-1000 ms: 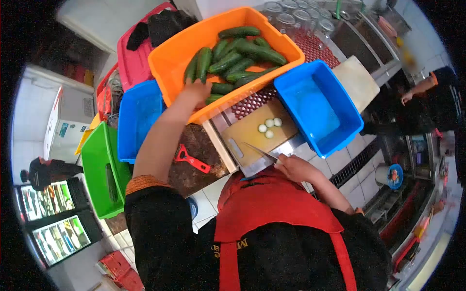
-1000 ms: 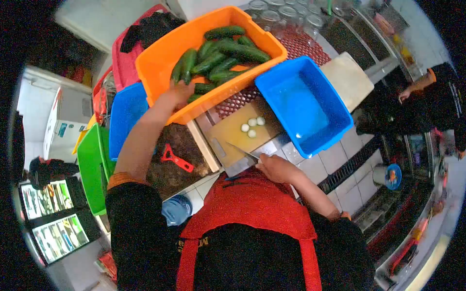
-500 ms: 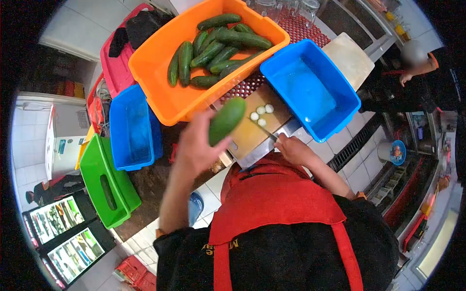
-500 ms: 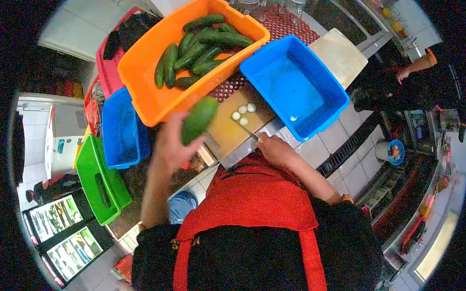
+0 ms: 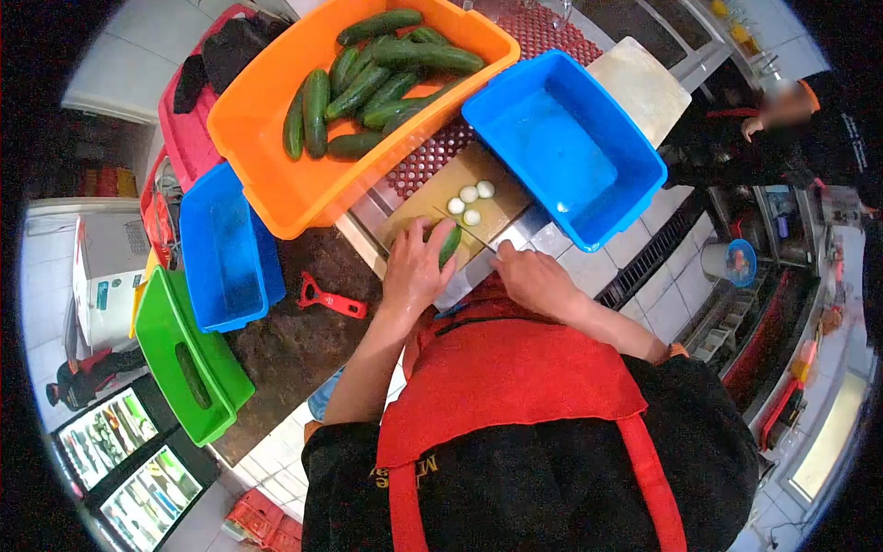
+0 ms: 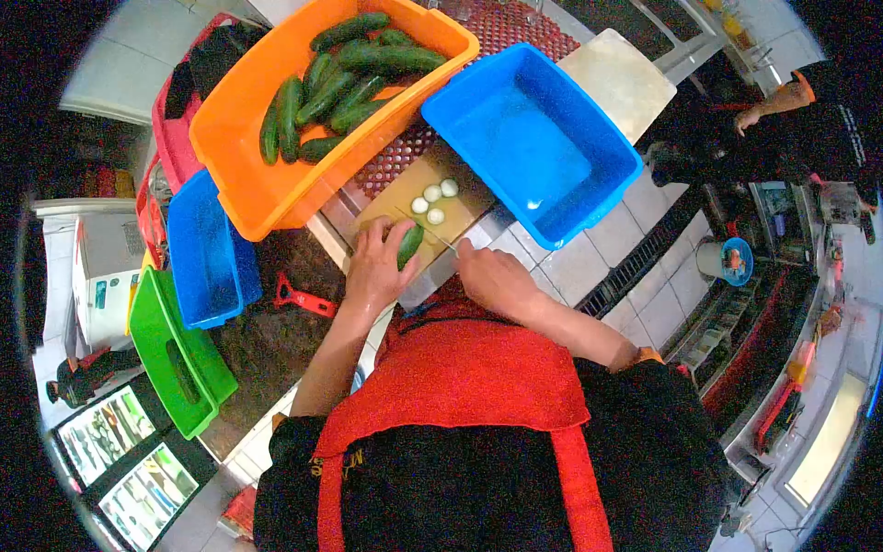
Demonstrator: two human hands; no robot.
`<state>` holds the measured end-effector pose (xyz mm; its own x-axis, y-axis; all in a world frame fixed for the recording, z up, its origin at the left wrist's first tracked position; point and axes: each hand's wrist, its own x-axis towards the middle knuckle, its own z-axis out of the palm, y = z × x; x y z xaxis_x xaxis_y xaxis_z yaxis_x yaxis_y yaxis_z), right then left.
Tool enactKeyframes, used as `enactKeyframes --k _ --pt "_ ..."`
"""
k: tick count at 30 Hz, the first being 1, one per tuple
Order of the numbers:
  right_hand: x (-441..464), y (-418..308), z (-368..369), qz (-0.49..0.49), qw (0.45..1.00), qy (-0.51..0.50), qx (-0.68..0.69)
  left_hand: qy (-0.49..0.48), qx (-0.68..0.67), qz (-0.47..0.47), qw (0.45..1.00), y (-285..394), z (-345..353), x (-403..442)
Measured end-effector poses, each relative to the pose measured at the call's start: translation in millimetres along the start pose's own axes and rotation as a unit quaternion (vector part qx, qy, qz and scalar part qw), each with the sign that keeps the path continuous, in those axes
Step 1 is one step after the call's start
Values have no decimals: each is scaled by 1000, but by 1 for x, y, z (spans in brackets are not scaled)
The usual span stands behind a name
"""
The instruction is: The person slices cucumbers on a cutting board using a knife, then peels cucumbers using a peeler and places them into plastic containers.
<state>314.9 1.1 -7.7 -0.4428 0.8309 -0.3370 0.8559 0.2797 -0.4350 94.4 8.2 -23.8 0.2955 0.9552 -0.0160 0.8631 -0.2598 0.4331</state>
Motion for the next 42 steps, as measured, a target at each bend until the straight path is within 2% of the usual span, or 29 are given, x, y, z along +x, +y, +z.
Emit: enactKeyframes --k 4,6,7,10,11,13,15,16,17,18,19,20,21,24,25,29,31,34,38,42 --pt "2 -3 -3 22 999 -32 9 4 5 8 1000 -2 3 2" --pt "26 1 19 -24 1000 15 0 8 -19 5 1000 -5 9 2" --pt "44 0 26 0 1000 -25 15 7 -20 4 1000 -4 10 2" --pt "32 8 36 -50 998 22 44 20 12 8 1000 -4 6 1" --pt "20 17 38 16 999 -45 21 18 -5 4 1000 -4 4 2" --pt "-15 29 34 50 995 -88 14 19 -26 -3 999 -2 0 1" --pt "-29 41 24 46 992 -109 46 154 -164 32 974 -4 -16 2" --pt "-32 43 19 48 986 -131 86 153 -164 32 974 -1 -29 0" --pt "-36 43 14 50 986 -135 89 241 -277 -7 930 4 -43 -9" --pt "-38 43 7 41 984 -132 109 325 -381 -46 864 6 -51 -19" --pt "-36 43 2 31 983 -126 128 325 -380 -46 865 -9 -52 -30" --pt "-32 45 4 30 983 -125 128 224 -285 -87 928 -34 -48 -43" --pt "-29 47 10 27 986 -102 131 116 -181 -128 968 -47 -41 -53" --pt "-12 45 20 23 989 -57 137 107 -153 -123 975 -49 -21 -63" --pt "-8 42 22 22 990 -40 137 136 -53 -60 988 -44 -25 -56" --pt "11 15 11 38 993 1 109 145 3 -36 989 -15 -28 -5" --pt "17 9 13 34 995 10 94 17 23 -78 997 -19 -18 13" --pt "25 8 10 28 998 11 62 -11 4 -55 998 -20 -24 -3" --pt "15 -2 10 7 999 -21 26 -76 1 -85 994 -8 -34 -8" --pt "9 -6 3 3 999 -48 18 -95 -9 -86 992 -13 -37 -5"
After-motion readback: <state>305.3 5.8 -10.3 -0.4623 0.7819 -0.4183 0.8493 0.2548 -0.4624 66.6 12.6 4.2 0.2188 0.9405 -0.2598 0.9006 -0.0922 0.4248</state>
